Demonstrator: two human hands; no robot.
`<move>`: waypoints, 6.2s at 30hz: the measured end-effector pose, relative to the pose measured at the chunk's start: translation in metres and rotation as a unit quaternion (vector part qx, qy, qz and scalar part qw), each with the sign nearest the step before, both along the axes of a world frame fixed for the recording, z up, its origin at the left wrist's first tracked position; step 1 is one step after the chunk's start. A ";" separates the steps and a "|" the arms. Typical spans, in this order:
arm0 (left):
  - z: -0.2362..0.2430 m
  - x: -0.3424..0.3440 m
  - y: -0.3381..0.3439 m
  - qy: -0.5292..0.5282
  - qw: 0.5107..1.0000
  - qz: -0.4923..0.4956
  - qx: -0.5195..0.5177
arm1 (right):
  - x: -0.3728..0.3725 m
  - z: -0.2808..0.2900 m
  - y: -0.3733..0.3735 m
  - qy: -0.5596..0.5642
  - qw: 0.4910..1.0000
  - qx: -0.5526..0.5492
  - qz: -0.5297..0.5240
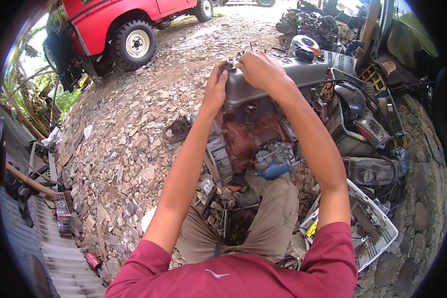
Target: The person sits on the ground and works on a metallic engine component, likely a valve cover. They use a small orange tool to scrape or clean the surface and then use a wrench to tighten bolts on the component.
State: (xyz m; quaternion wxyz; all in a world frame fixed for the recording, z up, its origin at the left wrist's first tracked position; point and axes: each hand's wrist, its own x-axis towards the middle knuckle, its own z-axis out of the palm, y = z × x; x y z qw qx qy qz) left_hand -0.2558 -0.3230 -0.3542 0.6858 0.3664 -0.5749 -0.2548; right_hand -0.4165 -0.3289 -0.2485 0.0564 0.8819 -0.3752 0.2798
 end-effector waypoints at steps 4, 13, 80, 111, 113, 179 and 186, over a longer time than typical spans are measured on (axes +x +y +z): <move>-0.003 0.003 0.002 0.004 1.000 0.009 -0.011 | 0.006 0.025 0.027 0.023 0.999 0.002 -0.026; -0.001 -0.002 -0.001 0.002 1.000 -0.008 -0.017 | -0.017 0.027 -0.066 0.118 0.976 0.092 0.158; -0.006 -0.002 -0.003 0.028 0.999 0.015 -0.004 | 0.006 0.013 -0.088 0.071 0.994 0.061 0.058; 0.025 -0.010 0.000 -0.100 0.978 0.177 0.047 | 0.003 -0.015 -0.109 0.047 0.996 0.044 0.056; 0.019 -0.015 -0.003 -0.136 0.964 0.229 -0.003 | 0.004 -0.015 -0.107 0.036 0.997 0.058 0.035; -0.008 -0.020 -0.028 -0.078 0.962 0.224 -0.133 | 0.010 -0.013 -0.045 0.063 0.973 0.118 -0.187; -0.009 -0.024 -0.027 -0.065 0.966 0.219 -0.121 | 0.015 -0.012 -0.029 0.045 0.958 0.130 -0.253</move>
